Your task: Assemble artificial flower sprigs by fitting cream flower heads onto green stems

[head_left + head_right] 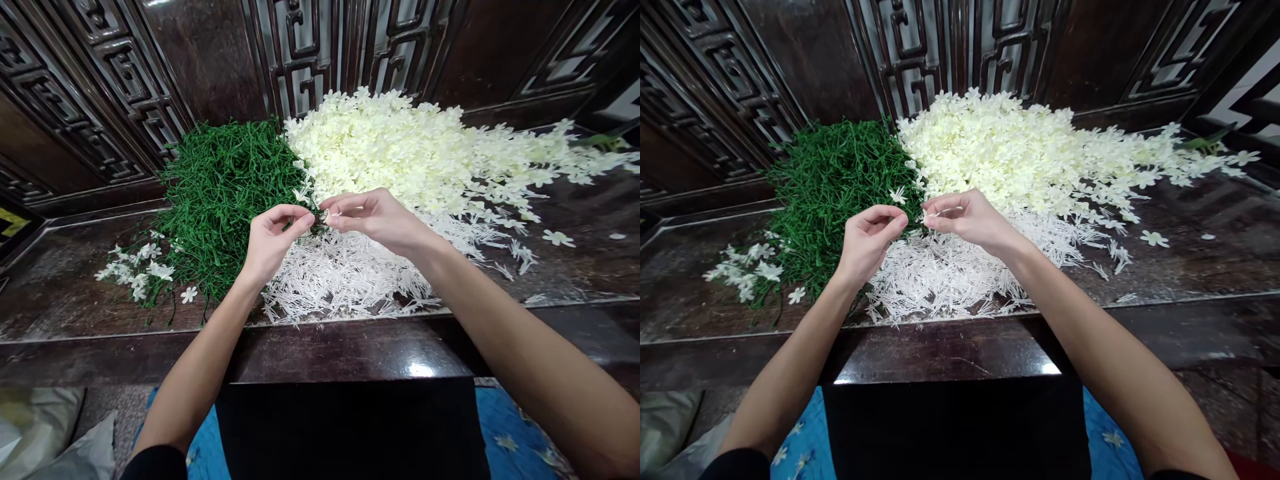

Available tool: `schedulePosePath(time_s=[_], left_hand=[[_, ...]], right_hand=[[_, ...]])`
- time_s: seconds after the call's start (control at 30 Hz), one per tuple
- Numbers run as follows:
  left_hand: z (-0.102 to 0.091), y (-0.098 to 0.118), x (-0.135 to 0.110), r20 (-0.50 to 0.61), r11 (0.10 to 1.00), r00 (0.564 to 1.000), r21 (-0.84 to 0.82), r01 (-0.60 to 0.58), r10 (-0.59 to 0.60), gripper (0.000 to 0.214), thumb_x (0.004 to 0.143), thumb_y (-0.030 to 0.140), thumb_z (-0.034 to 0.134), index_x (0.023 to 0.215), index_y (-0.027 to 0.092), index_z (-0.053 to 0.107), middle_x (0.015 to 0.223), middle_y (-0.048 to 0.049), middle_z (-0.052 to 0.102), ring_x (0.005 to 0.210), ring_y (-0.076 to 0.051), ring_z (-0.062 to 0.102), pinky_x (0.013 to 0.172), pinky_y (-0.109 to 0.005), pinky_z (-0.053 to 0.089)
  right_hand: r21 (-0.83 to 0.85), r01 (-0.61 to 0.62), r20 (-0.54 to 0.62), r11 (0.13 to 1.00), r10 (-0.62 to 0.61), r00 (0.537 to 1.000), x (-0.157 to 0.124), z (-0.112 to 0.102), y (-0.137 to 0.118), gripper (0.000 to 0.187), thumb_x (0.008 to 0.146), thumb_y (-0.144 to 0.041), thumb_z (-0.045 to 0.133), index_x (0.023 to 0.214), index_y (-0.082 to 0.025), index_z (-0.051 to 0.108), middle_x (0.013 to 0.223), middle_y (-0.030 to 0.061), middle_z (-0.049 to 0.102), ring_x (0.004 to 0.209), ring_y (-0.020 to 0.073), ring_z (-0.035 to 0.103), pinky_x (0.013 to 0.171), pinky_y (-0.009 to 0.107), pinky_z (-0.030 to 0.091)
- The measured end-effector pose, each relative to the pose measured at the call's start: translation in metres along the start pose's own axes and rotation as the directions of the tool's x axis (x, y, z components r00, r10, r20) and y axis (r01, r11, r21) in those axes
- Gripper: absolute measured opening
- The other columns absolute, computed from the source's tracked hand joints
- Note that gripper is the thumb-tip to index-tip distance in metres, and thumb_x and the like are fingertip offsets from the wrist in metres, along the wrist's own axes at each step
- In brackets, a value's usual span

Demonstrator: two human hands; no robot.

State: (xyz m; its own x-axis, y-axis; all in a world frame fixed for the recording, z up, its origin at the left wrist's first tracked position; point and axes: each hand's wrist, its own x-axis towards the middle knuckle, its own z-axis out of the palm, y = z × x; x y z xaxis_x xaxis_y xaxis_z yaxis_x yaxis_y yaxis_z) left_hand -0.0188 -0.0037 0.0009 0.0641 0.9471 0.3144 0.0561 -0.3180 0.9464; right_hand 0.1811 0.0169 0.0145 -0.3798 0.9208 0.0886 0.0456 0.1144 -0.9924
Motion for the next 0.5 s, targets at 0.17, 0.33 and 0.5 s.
schedulePosePath(time_s=[0.17, 0.33, 0.5], left_hand=[[-0.0015, -0.0054, 0.0, -0.005, 1.0, 1.0, 0.002, 0.023, -0.023, 0.016, 0.074, 0.032, 0.078, 0.081, 0.019, 0.073, 0.086, -0.005, 0.073, 0.078, -0.014, 0.064, 0.073, -0.029, 0.053], [-0.0021, -0.0063, 0.0011, -0.028, 1.0, 1.0, 0.025, 0.007, -0.006, 0.02, 0.074, 0.033, 0.078, 0.087, 0.019, 0.073, 0.088, -0.0044, 0.072, 0.078, -0.013, 0.062, 0.074, -0.028, 0.051], [0.0, -0.004, 0.0005, 0.076, 0.995, 0.997, 0.098, -0.018, 0.011, 0.028, 0.059, 0.03, 0.089, 0.077, 0.019, 0.07, 0.078, -0.0014, 0.069, 0.067, -0.012, 0.055, 0.064, -0.028, 0.046]], right_hand=[[0.027, -0.056, 0.137, 0.998, 0.052, 0.989, -0.0011, 0.0034, -0.0017, 0.019, 0.063, -0.033, 0.088, 0.075, -0.02, 0.08, 0.099, 0.0081, 0.075, 0.077, 0.0194, 0.07, 0.072, 0.042, 0.062], [0.053, -0.086, 0.168, 0.995, 0.076, 0.983, -0.0033, 0.0062, -0.0046, 0.017, 0.064, -0.03, 0.088, 0.077, -0.021, 0.08, 0.085, 0.0055, 0.077, 0.078, 0.0205, 0.073, 0.081, 0.043, 0.062], [-0.005, -0.03, 0.078, 1.0, 0.03, 0.996, -0.0024, 0.0043, -0.0035, 0.018, 0.067, -0.034, 0.087, 0.079, -0.023, 0.08, 0.087, 0.0052, 0.077, 0.08, 0.0205, 0.072, 0.084, 0.045, 0.058]])
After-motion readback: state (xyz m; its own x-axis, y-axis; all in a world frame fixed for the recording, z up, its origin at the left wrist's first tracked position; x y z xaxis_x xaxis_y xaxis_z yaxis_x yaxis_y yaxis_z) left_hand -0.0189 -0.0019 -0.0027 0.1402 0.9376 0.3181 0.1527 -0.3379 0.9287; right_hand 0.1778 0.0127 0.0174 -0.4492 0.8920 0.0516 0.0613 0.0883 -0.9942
